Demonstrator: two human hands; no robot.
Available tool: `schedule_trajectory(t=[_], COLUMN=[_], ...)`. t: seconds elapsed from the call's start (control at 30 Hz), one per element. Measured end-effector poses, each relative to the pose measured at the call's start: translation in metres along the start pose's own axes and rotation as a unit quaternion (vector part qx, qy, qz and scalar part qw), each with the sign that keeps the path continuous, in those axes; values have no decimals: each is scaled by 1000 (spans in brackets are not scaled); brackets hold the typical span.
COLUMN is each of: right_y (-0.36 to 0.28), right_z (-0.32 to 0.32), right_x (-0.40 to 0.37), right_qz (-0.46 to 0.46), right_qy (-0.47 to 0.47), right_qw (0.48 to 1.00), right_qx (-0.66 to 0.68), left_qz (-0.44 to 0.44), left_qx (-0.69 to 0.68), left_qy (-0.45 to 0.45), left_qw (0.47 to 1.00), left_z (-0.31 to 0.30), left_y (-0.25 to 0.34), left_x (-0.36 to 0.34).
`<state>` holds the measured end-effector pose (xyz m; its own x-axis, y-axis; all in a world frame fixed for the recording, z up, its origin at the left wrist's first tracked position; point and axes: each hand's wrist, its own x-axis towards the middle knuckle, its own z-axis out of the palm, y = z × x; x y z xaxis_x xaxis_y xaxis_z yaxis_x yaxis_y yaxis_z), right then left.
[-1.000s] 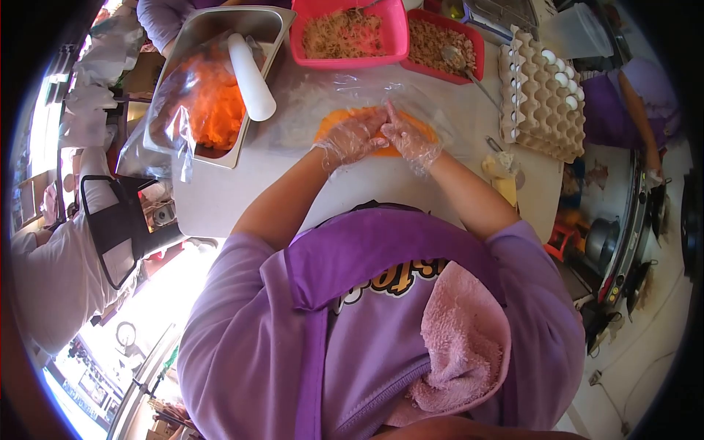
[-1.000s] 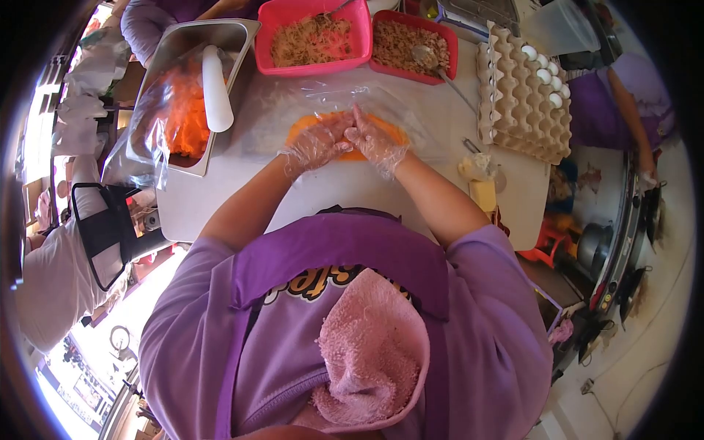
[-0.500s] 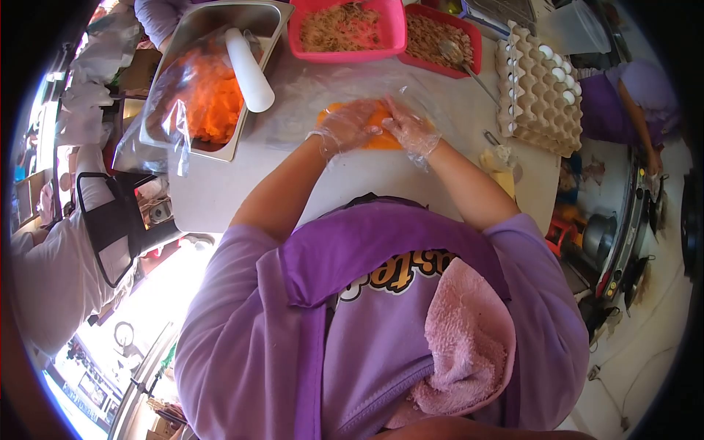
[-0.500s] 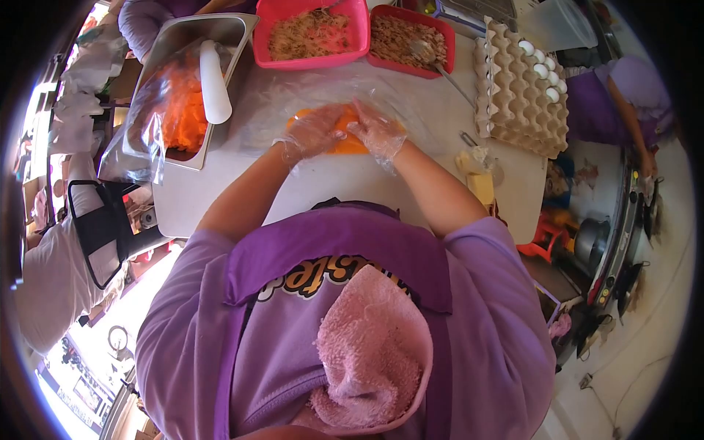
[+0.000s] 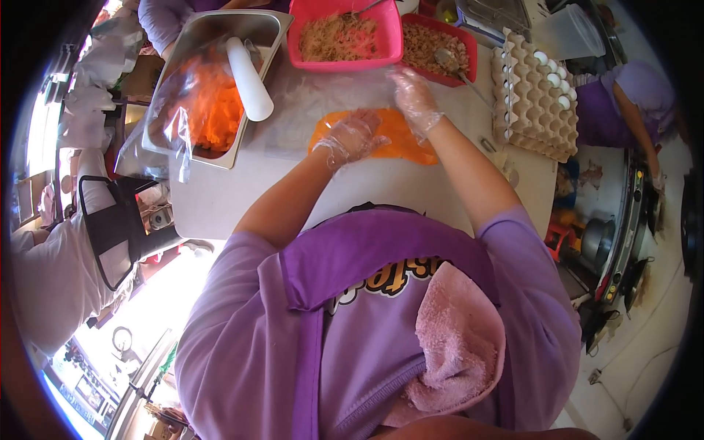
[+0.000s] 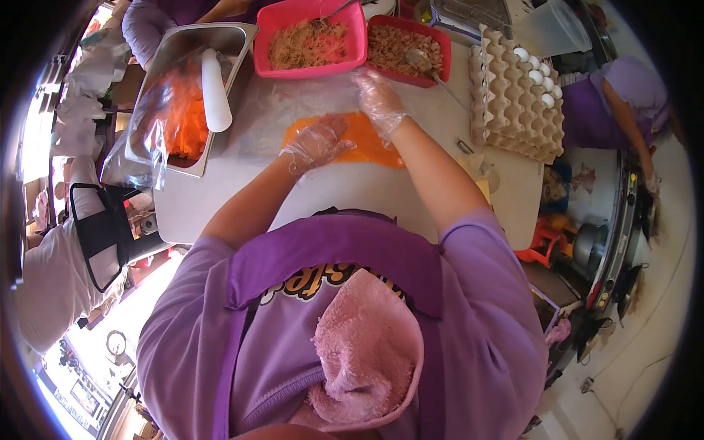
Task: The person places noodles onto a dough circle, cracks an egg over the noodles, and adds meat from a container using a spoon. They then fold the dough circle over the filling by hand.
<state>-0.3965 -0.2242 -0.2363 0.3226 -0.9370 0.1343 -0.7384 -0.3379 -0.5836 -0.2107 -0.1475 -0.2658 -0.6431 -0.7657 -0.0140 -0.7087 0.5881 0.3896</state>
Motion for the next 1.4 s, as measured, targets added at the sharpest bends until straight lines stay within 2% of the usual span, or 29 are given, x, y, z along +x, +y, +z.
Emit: schedule_trajectory(t=[0.03, 0.07, 0.1, 0.13, 0.2, 0.23, 0.27, 0.33, 0.43, 0.5, 0.63, 0.7, 0.83, 0.87, 1.03, 1.07, 1.1, 1.23, 1.3, 1.33, 1.4], right_y=[9, 18, 23, 24, 29, 32, 35, 32, 29, 30, 37, 41, 42, 42, -10, -23, -34, -54, -52, -50, -49], right_z=[17, 36, 47, 49, 55, 60, 66, 70, 66, 65, 76, 79, 70, 64, 6, -4, -13, -40, -45, -46, -49], right_x=[10, 21, 29, 32, 40, 44, 47, 50, 39, 36, 34, 35, 35, 31, 1, -3, -1, 35, 57, 60, 61], right_qz=[-2, -2, -3, -4, 67, 62, 79, 94, 105, 2, 22, 7, 17, -9, -93, -112, -131, -168, -88, -89, -11], right_qy=[2, 12, 21, 22, -31, -32, -32, -34, 11, 107, 124, 162, 126, 126, 151, 191, 231, 267, 148, 150, 89], right_qw=[1000, 998, 994, 994, 995, 995, 993, 991, 991, 993, 991, 986, 992, 992, 977, 968, 957, 930, 960, 960, 925], right_qx=[1, -54, -109, -107, -71, -69, -83, -93, -80, -58, -39, -28, -9, 22, 116, 115, 115, 189, 221, 220, 370], left_qz=[-20, -21, -46, -72, -93, -113, -117, -72, -59, -72, -73, -77, -82, -83, -77, -79, -80, -82, -79, -78, -83], left_qx=[-14, -10, -44, -79, -100, -123, -121, -103, -94, -103, -105, -107, -112, -114, -108, -109, -104, -129, -126, -123, -129], left_qy=[36, 37, -4, -46, -60, -74, -71, -44, -27, -44, -56, -52, -69, -68, -40, -38, -40, -45, -34, -25, -35], left_qw=[999, 999, 998, 993, 989, 983, 983, 991, 993, 991, 990, 990, 988, 988, 990, 990, 991, 987, 988, 989, 988], left_z=[4, -5, -22, -31, -33, -35, -35, -24, -12, -14, -15, -14, -17, -17, -14, -13, -12, -17, -17, -17, -17], left_y=[4, 7, 13, 16, 16, 15, 13, 7, 4, 5, 4, 4, 4, 5, 3, 3, 3, 4, 5, 5, 3], left_x=[1, 2, 2, 2, 4, 5, 5, 1, -1, -1, 0, 0, 1, 0, -3, -3, -3, -2, -2, -2, -2])
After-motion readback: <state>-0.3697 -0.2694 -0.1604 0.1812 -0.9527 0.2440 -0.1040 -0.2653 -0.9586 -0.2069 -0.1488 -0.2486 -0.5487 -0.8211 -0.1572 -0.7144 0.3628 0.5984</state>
